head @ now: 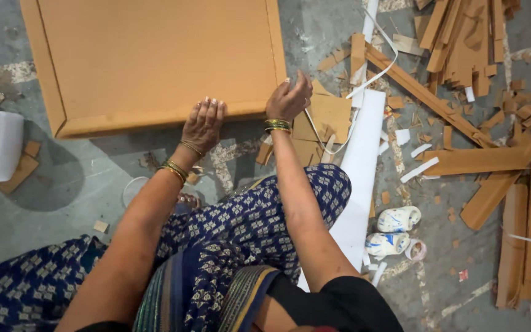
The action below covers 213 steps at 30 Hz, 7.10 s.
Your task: The person applies glue to a cardboard strip using a white roller and attaches it to the edge of a large cardboard sheet. They then press the strip firmly along the edge to secure it.
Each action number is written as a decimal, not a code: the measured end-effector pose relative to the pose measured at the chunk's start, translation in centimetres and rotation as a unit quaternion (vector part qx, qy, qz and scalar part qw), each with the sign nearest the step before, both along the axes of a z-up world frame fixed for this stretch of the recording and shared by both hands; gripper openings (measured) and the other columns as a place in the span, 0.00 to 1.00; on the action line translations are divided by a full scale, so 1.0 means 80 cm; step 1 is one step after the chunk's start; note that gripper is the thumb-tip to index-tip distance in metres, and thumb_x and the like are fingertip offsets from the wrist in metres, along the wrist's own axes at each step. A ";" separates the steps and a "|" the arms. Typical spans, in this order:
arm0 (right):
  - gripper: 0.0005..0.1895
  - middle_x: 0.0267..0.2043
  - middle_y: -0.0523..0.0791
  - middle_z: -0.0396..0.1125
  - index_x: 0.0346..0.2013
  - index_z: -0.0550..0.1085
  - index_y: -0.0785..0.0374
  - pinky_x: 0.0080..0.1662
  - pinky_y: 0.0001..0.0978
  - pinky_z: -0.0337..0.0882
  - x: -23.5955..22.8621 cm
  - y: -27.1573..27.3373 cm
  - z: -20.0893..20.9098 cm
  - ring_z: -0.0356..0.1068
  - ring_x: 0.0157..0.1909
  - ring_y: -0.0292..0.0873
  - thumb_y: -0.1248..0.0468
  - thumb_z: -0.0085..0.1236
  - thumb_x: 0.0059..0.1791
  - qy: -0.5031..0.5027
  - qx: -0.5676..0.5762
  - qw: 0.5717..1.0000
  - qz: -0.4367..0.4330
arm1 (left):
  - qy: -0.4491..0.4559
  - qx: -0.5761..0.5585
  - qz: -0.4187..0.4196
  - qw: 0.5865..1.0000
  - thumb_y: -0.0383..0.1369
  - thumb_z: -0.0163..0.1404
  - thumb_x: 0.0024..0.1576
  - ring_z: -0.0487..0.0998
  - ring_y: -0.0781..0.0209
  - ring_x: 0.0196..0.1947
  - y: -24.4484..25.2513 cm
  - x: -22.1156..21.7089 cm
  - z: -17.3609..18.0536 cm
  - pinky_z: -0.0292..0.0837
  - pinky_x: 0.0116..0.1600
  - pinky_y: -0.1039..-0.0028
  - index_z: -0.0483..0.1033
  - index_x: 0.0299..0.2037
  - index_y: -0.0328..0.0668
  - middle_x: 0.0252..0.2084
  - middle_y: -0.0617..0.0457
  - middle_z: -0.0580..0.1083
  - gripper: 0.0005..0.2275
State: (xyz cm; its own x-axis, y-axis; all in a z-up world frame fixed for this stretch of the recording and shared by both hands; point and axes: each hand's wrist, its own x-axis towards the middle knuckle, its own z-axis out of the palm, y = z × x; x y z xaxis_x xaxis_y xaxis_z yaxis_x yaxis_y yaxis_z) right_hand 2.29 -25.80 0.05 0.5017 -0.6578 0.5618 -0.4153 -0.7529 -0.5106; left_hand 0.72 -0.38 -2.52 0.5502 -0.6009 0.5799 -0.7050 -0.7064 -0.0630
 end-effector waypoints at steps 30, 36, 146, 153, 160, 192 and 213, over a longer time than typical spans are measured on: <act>0.24 0.66 0.52 0.63 0.64 0.64 0.63 0.68 0.54 0.55 0.017 0.002 0.029 0.60 0.71 0.55 0.52 0.45 0.58 -0.051 0.006 0.995 0.087 | 0.365 -0.004 0.135 0.921 0.53 0.35 0.67 0.33 0.30 0.79 0.047 0.099 0.110 0.28 0.78 0.41 0.40 0.78 0.30 0.80 0.30 0.37 0.38; 0.32 0.65 0.55 0.63 0.64 0.64 0.68 0.69 0.52 0.57 0.010 0.005 0.039 0.61 0.68 0.56 0.43 0.34 0.60 -0.158 0.072 0.977 0.124 | 0.345 -0.047 0.038 0.937 0.52 0.39 0.68 0.34 0.34 0.79 -0.163 0.100 0.098 0.28 0.78 0.45 0.41 0.79 0.40 0.80 0.33 0.39 0.35; 0.44 0.75 0.54 0.48 0.74 0.49 0.58 0.69 0.58 0.48 0.150 0.533 0.017 0.46 0.75 0.56 0.42 0.50 0.50 0.143 -0.136 0.875 0.443 | 0.305 -0.406 0.396 0.765 0.47 0.32 0.68 0.64 0.42 0.71 0.334 0.110 -0.031 0.50 0.75 0.54 0.50 0.75 0.39 0.72 0.40 0.64 0.28; 0.32 0.75 0.49 0.56 0.72 0.59 0.59 0.76 0.45 0.53 0.150 0.381 -0.034 0.53 0.77 0.51 0.46 0.46 0.58 -0.054 0.057 0.894 0.441 | 0.344 -0.189 0.369 0.843 0.59 0.32 0.67 0.45 0.34 0.77 0.343 0.094 0.063 0.35 0.78 0.49 0.45 0.77 0.38 0.77 0.31 0.50 0.37; 0.37 0.72 0.53 0.56 0.71 0.58 0.61 0.68 0.58 0.49 0.032 0.167 0.019 0.52 0.74 0.58 0.40 0.45 0.56 0.147 -0.187 0.909 0.343 | 0.282 -0.062 0.166 0.943 0.66 0.39 0.59 0.35 0.33 0.79 0.256 0.079 0.057 0.29 0.77 0.41 0.43 0.80 0.45 0.79 0.30 0.42 0.45; 0.36 0.75 0.52 0.53 0.73 0.56 0.61 0.74 0.56 0.48 0.049 0.151 -0.014 0.49 0.77 0.57 0.45 0.49 0.56 0.053 -0.087 0.923 0.372 | 0.276 -0.007 0.144 0.950 0.67 0.48 0.47 0.41 0.28 0.74 0.197 0.088 0.061 0.32 0.71 0.39 0.47 0.76 0.44 0.76 0.29 0.46 0.52; 0.39 0.76 0.55 0.51 0.73 0.56 0.62 0.75 0.54 0.50 0.020 0.047 0.024 0.50 0.78 0.57 0.50 0.56 0.53 0.074 -0.042 0.904 0.419 | 0.381 -0.032 0.171 0.908 0.66 0.40 0.56 0.33 0.29 0.80 0.264 0.106 0.109 0.25 0.78 0.43 0.39 0.80 0.42 0.81 0.31 0.38 0.49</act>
